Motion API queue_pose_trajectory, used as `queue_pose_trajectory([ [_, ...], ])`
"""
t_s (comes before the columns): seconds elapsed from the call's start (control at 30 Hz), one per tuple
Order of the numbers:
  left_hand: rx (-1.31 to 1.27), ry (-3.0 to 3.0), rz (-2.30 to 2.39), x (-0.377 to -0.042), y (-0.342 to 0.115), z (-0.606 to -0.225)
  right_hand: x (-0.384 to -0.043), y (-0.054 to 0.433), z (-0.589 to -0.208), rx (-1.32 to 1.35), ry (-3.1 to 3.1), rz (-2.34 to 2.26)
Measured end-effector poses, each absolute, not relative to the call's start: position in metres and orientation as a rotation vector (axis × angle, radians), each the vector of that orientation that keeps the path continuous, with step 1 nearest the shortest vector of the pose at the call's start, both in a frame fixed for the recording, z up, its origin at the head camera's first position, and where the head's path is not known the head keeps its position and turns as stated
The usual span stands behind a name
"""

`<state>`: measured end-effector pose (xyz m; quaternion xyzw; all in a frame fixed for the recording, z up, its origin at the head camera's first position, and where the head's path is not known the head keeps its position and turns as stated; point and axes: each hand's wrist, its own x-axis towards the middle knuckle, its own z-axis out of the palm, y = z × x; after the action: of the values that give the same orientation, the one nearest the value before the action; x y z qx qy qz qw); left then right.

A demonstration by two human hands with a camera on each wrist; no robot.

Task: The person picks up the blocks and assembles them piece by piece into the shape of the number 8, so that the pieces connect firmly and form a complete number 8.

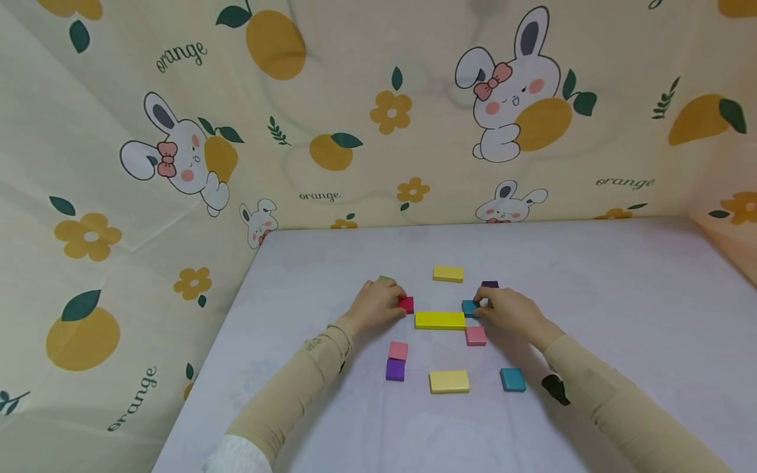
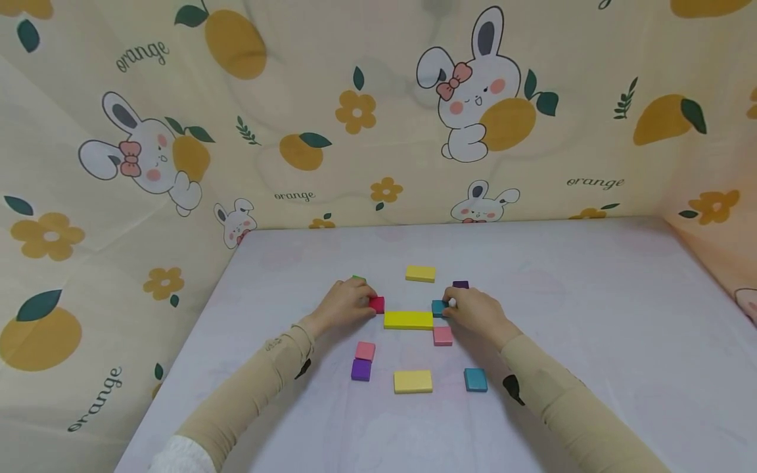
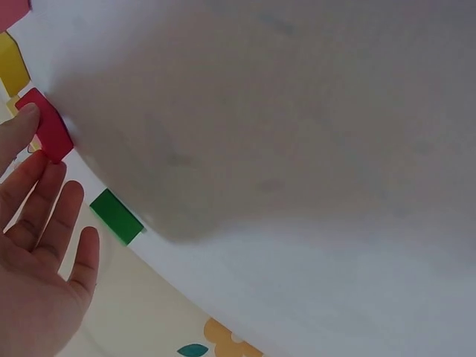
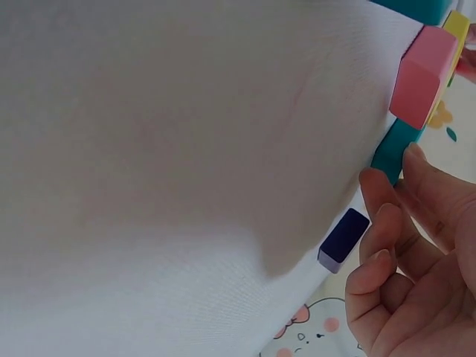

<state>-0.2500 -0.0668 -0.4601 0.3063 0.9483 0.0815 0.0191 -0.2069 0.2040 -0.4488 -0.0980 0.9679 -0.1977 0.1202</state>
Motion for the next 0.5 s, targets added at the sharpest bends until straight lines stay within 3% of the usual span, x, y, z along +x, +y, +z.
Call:
queue_pose_trajectory([
  [0.5, 1.013, 2.952, 0.236, -0.2486, -0.0681, -0.4617, -0.2078, 0.2052, -0.4524, -0.298, 2.83, -0.587],
])
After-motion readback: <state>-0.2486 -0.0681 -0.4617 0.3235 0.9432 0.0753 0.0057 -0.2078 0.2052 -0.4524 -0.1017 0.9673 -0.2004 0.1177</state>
